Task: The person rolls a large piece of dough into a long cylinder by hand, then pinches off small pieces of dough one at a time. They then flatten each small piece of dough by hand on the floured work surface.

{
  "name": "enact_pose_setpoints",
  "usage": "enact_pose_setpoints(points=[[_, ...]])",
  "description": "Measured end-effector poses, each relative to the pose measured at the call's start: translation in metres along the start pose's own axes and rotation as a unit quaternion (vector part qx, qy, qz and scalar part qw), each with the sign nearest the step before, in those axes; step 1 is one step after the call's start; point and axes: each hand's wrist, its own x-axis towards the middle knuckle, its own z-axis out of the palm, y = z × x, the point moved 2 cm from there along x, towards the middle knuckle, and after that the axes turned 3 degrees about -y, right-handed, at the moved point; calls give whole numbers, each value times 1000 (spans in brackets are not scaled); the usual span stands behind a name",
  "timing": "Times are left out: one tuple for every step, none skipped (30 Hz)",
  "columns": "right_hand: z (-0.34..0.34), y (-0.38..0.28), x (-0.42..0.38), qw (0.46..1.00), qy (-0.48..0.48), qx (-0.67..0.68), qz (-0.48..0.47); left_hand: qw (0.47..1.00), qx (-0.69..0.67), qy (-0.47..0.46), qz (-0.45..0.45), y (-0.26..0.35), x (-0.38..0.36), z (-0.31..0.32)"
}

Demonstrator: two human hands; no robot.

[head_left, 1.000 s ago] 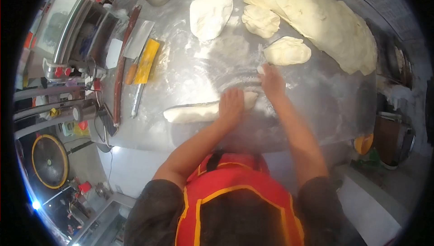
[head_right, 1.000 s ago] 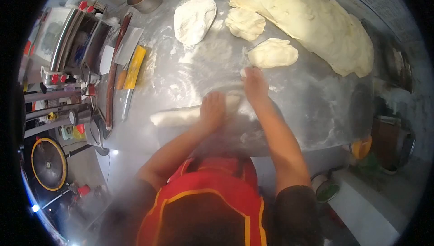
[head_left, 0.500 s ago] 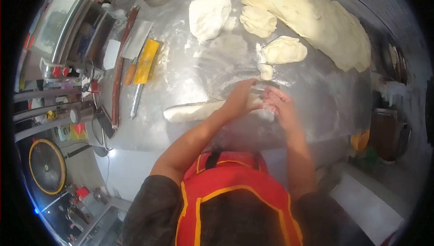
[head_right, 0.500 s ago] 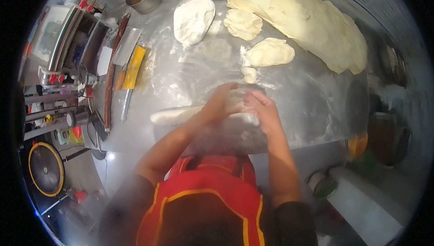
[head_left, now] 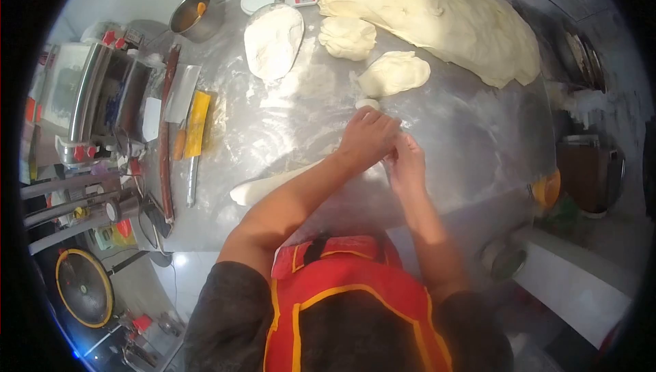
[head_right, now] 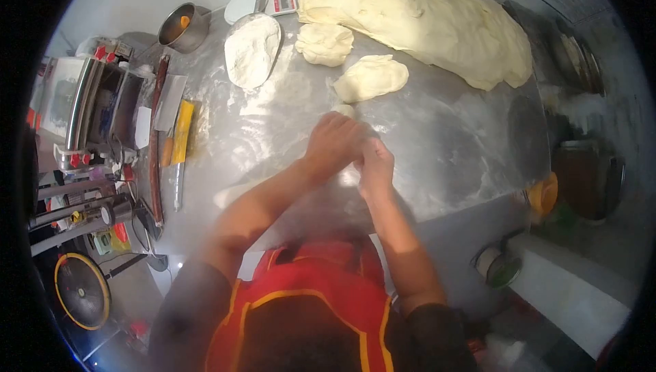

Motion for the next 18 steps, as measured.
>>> enact_pose_setpoints(points=[[-2, -4, 3, 1000, 8, -2, 5, 1000, 14, 0, 27, 1, 4, 3], [-3, -9, 7, 1000, 15, -3, 9, 999, 17, 4, 35, 0, 9, 5], [-3, -17, 11, 999, 19, -5, 26, 999, 20, 8, 42, -1, 16, 2], [-1, -26, 14, 999, 23, -6, 43, 998, 22, 12, 51, -3, 21, 1], [0, -32, 18, 998, 28, -7, 60, 997, 35, 12, 64, -5, 24, 2], [-1, -36, 25, 997, 24, -10, 67, 996, 49, 13, 76, -8, 28, 4], [-2, -39, 32, 997, 19, -13, 74, 994, 63, 14, 88, -10, 31, 5], [-2, -43, 41, 996, 13, -16, 82, 996, 62, -12, 58, -14, 33, 6], [-6, -44, 55, 996, 5, -74, 57, 997, 62, -37, 28, -19, 35, 7], [-9, -43, 71, 991, -3, -131, 33, 996, 62, -63, -3, -25, 36, 7], [-14, -42, 86, 982, -11, -186, 9, 995, 42, -76, -50, -29, 34, 6], [-13, -46, 98, 978, -12, -207, 2, 991, 22, -89, -98, -33, 30, 4], [-11, -52, 110, 973, -14, -229, -5, 984, 2, -101, -145, -37, 24, 2], [-8, -58, 123, 968, -17, -250, -13, 982, -15, -98, -163, -42, 16, -2], [-5, -61, 136, 951, -4, -309, -20, 978, -32, -97, -182, -47, 2, -6], [-2, -62, 147, 930, 8, -366, -26, 973, -49, -97, -201, -50, -13, -10], [1, -62, 157, 906, 20, -422, -31, 963, -67, -119, -231, -53, -29, -14], [-1, -58, 167, 898, 29, -439, -33, 951, -85, -140, -262, -55, -45, -17]])
